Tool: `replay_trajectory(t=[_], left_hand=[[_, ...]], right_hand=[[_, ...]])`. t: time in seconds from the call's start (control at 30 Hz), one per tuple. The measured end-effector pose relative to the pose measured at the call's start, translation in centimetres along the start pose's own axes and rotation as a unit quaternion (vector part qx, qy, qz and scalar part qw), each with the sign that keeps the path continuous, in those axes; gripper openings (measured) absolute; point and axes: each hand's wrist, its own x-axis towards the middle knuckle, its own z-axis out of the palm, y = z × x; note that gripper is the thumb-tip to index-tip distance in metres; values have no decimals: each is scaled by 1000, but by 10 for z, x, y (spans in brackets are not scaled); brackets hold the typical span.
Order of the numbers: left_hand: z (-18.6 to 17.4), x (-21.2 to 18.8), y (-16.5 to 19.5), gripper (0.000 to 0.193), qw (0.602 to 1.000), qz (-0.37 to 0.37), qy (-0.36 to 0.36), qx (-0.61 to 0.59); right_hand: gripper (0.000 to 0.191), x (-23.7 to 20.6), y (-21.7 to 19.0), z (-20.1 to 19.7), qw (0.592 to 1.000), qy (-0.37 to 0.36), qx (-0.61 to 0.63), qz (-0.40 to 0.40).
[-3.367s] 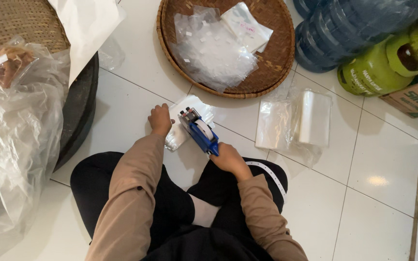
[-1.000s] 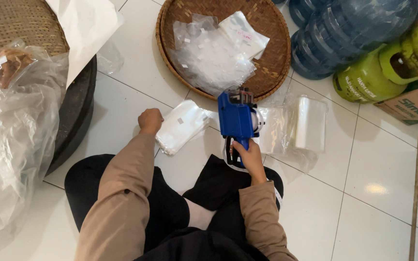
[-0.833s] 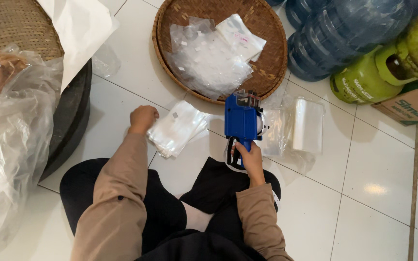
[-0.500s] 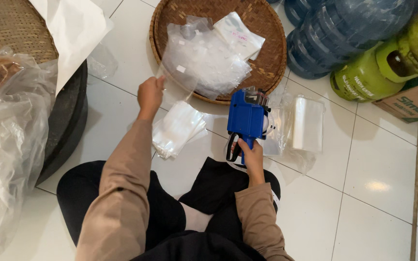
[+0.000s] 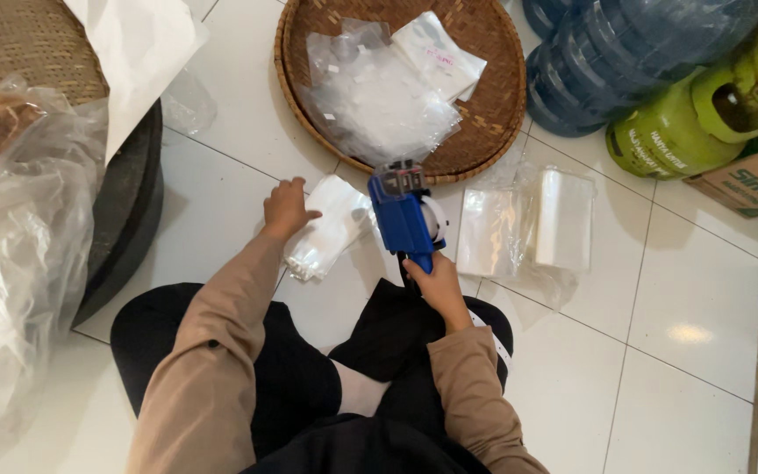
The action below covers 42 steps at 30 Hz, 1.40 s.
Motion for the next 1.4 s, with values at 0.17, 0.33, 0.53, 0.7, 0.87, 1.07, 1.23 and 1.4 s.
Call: replay_trajectory(t=[0.17,0.33,0.53,0.7,0.87,1.07,1.23,1.4], left_hand=[[16,-18,-29,71,998,-3,-49,35],[17,-14,-35,62,999,35,-18,27],[20,-18,-31,53,999,22,-8,25],[22,-18,-27,44,1000,-7,-1,25],[24,-20,-32,29,999,-29,39,-11],[14,-12,-36,22,977,-106,18,-182],[-26,13,-32,18,966,-53,135,-215],[-40,48,6,28,902,-76,193,-379]], right_hand=[[45,-9,-13,32,982,-5,-169,-83],[44,-6,-19,47,972,-71,-199,-104],[43,0,-16,66,952,-110,-277,-73],[42,-1,-19,42,938,-138,-316,-47],[44,-12,-22,-1,945,-146,-293,-27],[36,-10,-15,-16,996,-64,-57,12],[27,0,-7,-21,991,1,131,17],[26,4,-9,-24,970,51,229,63]])
